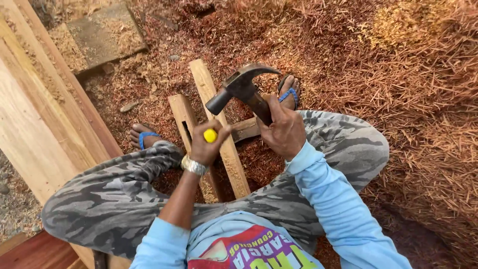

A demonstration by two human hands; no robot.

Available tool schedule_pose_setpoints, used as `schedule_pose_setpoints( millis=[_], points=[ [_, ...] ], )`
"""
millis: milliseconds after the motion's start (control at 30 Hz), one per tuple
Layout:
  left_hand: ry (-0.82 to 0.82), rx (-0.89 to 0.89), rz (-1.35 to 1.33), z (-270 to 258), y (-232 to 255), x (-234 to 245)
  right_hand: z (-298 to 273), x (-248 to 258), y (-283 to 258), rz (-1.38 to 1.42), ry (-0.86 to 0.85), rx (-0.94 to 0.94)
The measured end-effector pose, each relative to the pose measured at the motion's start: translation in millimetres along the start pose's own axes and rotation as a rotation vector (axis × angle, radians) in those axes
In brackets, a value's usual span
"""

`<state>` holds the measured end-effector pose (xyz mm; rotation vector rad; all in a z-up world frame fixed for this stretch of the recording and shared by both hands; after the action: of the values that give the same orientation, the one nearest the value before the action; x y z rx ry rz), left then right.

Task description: Using a hammer and chisel to carve out mortise joints in wooden pieces.

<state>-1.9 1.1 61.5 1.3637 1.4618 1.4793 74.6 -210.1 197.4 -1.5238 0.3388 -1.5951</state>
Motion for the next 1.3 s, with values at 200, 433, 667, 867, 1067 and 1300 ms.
schedule_pose_setpoints(
  millis=[200,433,667,867,1067,1300],
  points=[
    [0.093,0.003,-0.187,6.2,2.4,10.4,-4.0,2.8,-2.8,0.014,0.018,0.010],
    [-0.057,-0.336,-0.129,3.3,102.8,22.2,-15.5,4.2,19.1,-0.064,0.011,-0.050],
    [0.065,-0.360,-0.228,68.2,108.1,47.7,1.5,13.8,0.0,0.073,0.085,0.004],
    [0.078,-0.335,-0.066,48.4,74.1,45.4,-3.5,11.1,9.6,0.048,0.024,-0.053],
    [-0.048,-0.241,-0.065,48.8,71.7,43.9,-8.2,6.1,6.8,0.003,0.002,0.008],
    [0.000,-0.309,-0.110,65.2,51.6,36.1,-13.3,3.7,11.9,0.044,0.008,0.046]
  ],
)
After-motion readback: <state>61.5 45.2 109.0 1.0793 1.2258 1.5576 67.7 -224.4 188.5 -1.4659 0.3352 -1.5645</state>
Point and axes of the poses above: each hand's wrist, its own z-axis towards the middle knuckle, its own x-axis out of the back of the hand, y = z × x, the point moved 5 cm from there along z, towards the middle knuckle, and after that the axes turned 4 degrees about y, right-handed, at the moved point
